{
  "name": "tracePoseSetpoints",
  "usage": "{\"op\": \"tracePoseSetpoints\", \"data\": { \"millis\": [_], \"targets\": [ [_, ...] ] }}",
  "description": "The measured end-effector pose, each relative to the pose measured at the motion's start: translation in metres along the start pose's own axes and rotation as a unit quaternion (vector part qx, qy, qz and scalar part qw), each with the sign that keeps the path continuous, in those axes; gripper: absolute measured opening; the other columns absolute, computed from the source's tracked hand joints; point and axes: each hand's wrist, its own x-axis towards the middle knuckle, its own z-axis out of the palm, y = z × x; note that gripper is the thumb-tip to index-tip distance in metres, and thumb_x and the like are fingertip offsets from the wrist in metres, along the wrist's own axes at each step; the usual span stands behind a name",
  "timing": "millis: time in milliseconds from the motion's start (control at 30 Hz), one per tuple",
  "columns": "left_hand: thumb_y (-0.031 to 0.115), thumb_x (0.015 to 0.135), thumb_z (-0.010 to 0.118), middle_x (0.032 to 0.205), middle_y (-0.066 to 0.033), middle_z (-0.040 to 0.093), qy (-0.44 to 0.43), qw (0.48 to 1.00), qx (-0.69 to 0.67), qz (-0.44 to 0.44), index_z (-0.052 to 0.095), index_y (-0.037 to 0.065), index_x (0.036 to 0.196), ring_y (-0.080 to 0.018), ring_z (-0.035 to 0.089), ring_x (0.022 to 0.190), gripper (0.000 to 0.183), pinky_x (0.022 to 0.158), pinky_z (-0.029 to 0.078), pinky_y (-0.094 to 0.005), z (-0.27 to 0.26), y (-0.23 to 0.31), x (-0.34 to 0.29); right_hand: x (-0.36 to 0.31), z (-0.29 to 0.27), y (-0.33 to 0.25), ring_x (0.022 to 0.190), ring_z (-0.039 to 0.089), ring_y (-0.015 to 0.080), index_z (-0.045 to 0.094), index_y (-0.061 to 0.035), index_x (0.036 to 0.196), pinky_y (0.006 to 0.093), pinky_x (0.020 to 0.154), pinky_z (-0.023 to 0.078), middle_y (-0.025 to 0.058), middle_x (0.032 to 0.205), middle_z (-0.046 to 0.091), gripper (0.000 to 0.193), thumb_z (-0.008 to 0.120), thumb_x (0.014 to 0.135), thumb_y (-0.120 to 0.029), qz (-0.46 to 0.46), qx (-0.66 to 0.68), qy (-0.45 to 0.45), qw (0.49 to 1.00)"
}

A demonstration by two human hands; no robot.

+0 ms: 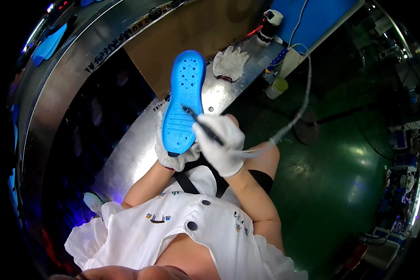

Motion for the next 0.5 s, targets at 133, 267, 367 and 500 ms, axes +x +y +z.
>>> {"op": "tracePoseSetpoints", "data": {
  "millis": [133, 267, 367, 500],
  "targets": [
    [0.077, 0.089, 0.042, 0.132, -0.0361, 0.053, -0.218, 0.971, -0.082, -0.057, 0.033, -0.011, 0.146, -0.0448, 0.060, 0.115, 0.105, 0.097, 0.052, -0.0518, -0.003, 0.014, 0.016, -0.019, 0.004, -0.040, 0.073, 0.067, 0.0271, 0.069, -0.0041, 0.097, 0.0334, 0.064, 0.054, 0.0079, 0.088, 0.069, 0.018, 0.074, 0.080, -0.008, -0.042, 0.027, -0.117, 0.992],
    [0.070, 0.093, 0.041, 0.130, -0.0363, 0.053, -0.087, 0.995, -0.034, 0.034, 0.037, -0.008, 0.145, -0.0433, 0.064, 0.103, 0.094, 0.084, 0.057, -0.0475, -0.008, 0.015, 0.018, -0.015, 0.002, -0.010, 0.076, 0.068, 0.0245, 0.070, -0.0048, 0.100, 0.0311, 0.068, 0.055, 0.0096, 0.093, 0.070, 0.027, 0.076, 0.074, -0.005, 0.156, 0.091, -0.022, 0.983],
    [0.066, 0.095, 0.041, 0.126, -0.0391, 0.054, -0.126, 0.992, 0.002, 0.022, 0.035, -0.004, 0.147, -0.0435, 0.067, 0.093, 0.088, 0.073, 0.061, -0.0442, 0.003, 0.020, 0.017, -0.014, -0.002, -0.026, 0.073, 0.067, 0.0242, 0.070, -0.0069, 0.101, 0.0325, 0.066, 0.055, 0.0080, 0.093, 0.071, 0.023, 0.075, 0.078, -0.006, -0.075, -0.010, -0.090, 0.993],
    [0.068, 0.093, 0.043, 0.130, -0.0373, 0.052, -0.050, 0.998, 0.023, 0.011, 0.036, -0.002, 0.148, -0.0486, 0.062, 0.110, 0.089, 0.087, 0.058, -0.0541, 0.010, 0.025, 0.018, -0.022, 0.002, -0.032, 0.074, 0.068, 0.0237, 0.070, -0.0048, 0.100, 0.0328, 0.067, 0.055, 0.0090, 0.089, 0.071, 0.023, 0.076, 0.078, -0.002, 0.120, 0.151, -0.055, 0.980]
  ]
}}
